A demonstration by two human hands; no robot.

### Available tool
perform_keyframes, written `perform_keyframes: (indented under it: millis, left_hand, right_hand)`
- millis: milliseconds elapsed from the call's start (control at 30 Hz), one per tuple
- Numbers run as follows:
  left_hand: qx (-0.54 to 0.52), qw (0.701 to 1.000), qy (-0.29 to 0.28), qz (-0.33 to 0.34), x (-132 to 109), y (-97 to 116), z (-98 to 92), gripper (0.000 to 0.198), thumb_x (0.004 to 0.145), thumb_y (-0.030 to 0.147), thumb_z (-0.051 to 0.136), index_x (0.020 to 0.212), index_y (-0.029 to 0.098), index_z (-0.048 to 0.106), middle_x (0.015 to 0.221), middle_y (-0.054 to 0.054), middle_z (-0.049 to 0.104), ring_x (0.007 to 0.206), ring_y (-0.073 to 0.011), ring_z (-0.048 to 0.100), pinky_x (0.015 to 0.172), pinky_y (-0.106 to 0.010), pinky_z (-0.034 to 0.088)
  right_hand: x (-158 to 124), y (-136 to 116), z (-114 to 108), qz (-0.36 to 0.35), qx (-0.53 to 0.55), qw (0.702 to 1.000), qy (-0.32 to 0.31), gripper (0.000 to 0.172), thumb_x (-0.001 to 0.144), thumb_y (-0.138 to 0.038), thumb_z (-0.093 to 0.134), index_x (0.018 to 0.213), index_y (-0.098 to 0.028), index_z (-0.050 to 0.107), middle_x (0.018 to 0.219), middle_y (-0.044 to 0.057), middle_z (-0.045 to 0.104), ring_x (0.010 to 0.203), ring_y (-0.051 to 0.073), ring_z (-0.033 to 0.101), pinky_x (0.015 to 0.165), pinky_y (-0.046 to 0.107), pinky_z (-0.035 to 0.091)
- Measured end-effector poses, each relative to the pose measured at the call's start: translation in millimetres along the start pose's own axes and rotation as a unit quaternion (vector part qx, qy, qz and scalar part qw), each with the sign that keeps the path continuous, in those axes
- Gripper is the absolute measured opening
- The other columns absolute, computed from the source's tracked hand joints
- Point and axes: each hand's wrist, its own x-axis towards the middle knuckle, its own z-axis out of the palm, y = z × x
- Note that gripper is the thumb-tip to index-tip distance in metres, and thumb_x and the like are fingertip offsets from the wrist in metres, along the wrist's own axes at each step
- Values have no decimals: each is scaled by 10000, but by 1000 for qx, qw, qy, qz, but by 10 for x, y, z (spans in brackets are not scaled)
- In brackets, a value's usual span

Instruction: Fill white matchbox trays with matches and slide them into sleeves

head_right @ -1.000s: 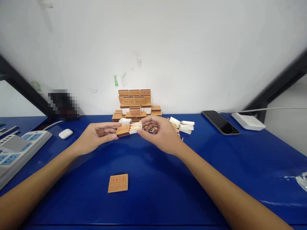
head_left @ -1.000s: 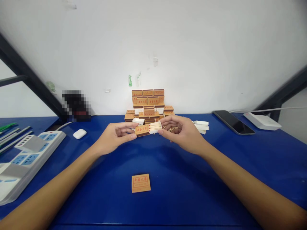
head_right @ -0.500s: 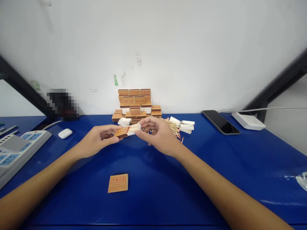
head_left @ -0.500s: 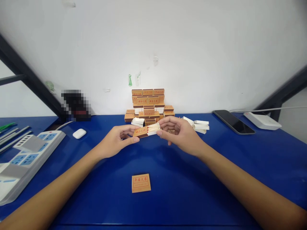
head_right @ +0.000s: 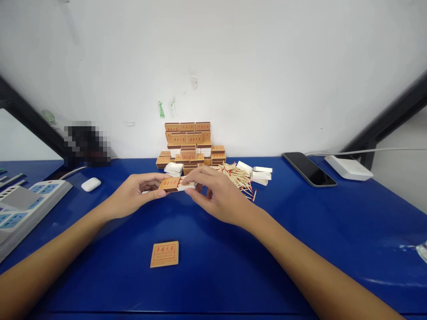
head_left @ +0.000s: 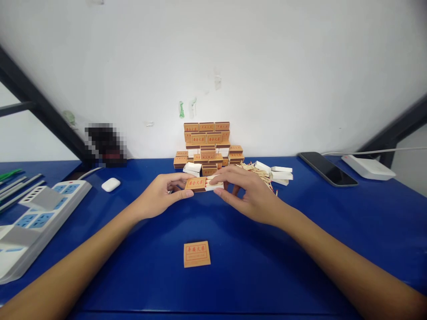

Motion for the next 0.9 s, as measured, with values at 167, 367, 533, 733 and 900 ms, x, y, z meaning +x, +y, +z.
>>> perform_keyframes:
  millis: [167,367,533,733,900]
  left_hand:
    - [-2,1000,0,2,5,-2,-7,401,939,474,749,1270,247,755,1193,-61,786,959,-229,727,862,-337,578]
    - [-2,1000,20,4,-10,19,2,432,905,479,786,1271,251,764,1197,-61,791,958,-235,735,857,-349,591]
    - [-18,998,57,-3,-14,26,42,512,829,490,859,1266,238,774,1159,-70,809,935,-249,748,844,-380,605]
    - [-51,994,96,-19,-41,54,88,590,735,474,932,1244,213,788,1178,-96,811,1014,-316,777,909,-456,636]
    - [-70,990,117,-18,-48,64,131,589,719,459,949,1235,222,791,1172,-83,813,1086,-342,775,946,-470,648]
  right_hand:
    - [-5,-8,14,-6,2,1000,5,189,1020,-304,607,1141,-293,752,1177,46,728,826,157,674,675,328,601]
    - [-20,-12,105,53,54,996,39,313,965,-285,685,1278,-289,697,1191,41,756,871,174,702,673,327,613]
    - [-20,-4,181,106,111,986,63,456,930,-343,747,1369,-288,639,1365,69,718,1045,231,741,741,365,640]
    - [-19,-16,240,139,151,977,60,607,890,-359,803,1466,-347,609,1441,70,692,1217,308,710,818,445,668]
    - [-33,-61,283,149,185,971,42,706,962,-320,713,1612,-399,449,1594,59,558,1360,349,624,896,521,679]
